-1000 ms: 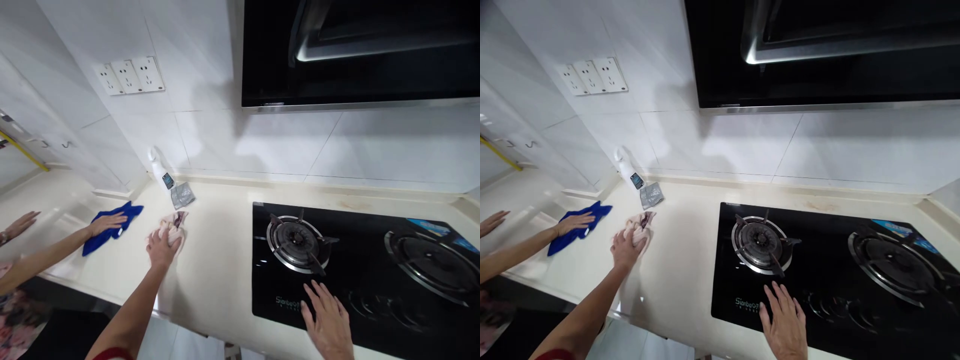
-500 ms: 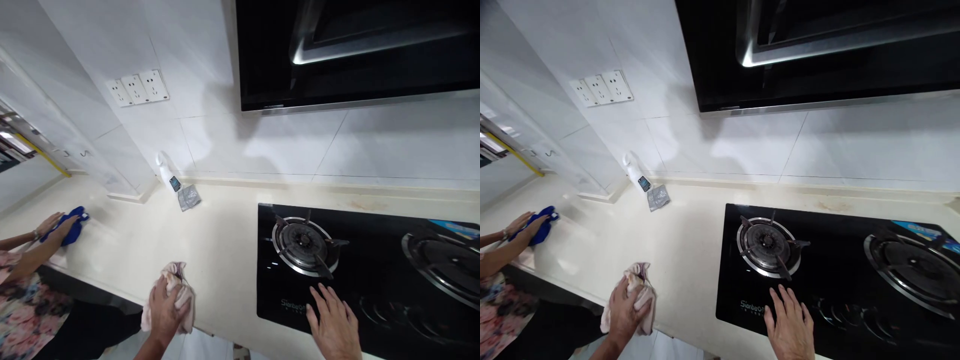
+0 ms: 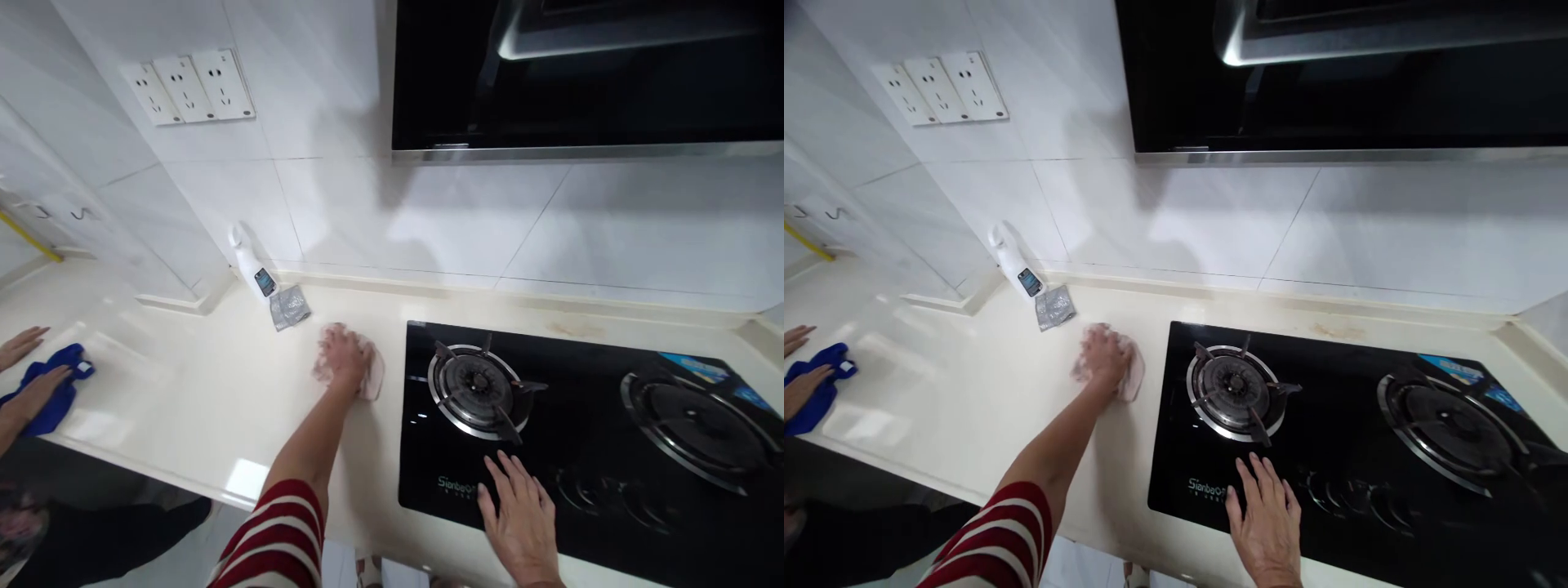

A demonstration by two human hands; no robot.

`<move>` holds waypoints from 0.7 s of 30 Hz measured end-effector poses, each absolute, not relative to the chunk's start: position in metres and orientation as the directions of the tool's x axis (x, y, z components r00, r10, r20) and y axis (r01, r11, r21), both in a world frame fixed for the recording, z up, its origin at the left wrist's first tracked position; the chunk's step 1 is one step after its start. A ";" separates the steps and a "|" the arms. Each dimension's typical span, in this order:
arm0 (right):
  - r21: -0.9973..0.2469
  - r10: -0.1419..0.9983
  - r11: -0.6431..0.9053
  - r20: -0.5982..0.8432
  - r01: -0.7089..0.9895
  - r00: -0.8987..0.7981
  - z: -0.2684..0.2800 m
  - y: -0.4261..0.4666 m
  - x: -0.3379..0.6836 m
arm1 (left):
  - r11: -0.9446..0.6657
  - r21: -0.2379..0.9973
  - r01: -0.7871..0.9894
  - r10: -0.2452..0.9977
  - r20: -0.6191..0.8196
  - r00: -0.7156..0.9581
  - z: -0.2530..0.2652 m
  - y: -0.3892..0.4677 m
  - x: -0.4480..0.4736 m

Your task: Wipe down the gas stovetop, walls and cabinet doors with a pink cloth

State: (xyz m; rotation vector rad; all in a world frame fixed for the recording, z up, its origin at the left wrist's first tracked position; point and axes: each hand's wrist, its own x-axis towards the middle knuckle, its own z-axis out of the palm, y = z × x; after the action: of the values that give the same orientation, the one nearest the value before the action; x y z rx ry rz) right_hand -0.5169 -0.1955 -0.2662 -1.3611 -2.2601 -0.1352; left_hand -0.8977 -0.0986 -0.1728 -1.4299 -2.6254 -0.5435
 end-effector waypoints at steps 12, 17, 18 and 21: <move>-0.211 0.808 0.491 0.474 0.846 -0.351 -0.271 -0.195 -0.516 | 0.042 0.277 0.960 0.947 0.296 -0.126 -0.213 -0.265 -0.827; -0.242 0.813 0.498 0.465 0.832 -0.351 -0.274 -0.195 -0.514 | 0.486 0.212 0.848 0.818 0.231 -0.527 -0.204 -0.348 -0.913; -0.244 0.815 0.496 0.463 0.834 -0.349 -0.274 -0.195 -0.513 | 0.590 0.207 0.780 0.746 0.230 -0.625 -0.199 -0.361 -0.932; -0.251 0.831 0.482 0.437 0.840 -0.346 -0.272 -0.195 -0.512 | 0.789 0.313 0.529 0.478 0.230 -0.848 -0.186 -0.397 -0.987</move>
State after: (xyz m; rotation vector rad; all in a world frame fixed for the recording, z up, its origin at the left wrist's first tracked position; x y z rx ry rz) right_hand -0.5124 -0.1954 -0.2724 -1.3783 -2.2209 -0.0236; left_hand -0.9866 -0.3972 -0.1862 -0.8029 -2.8393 -0.5579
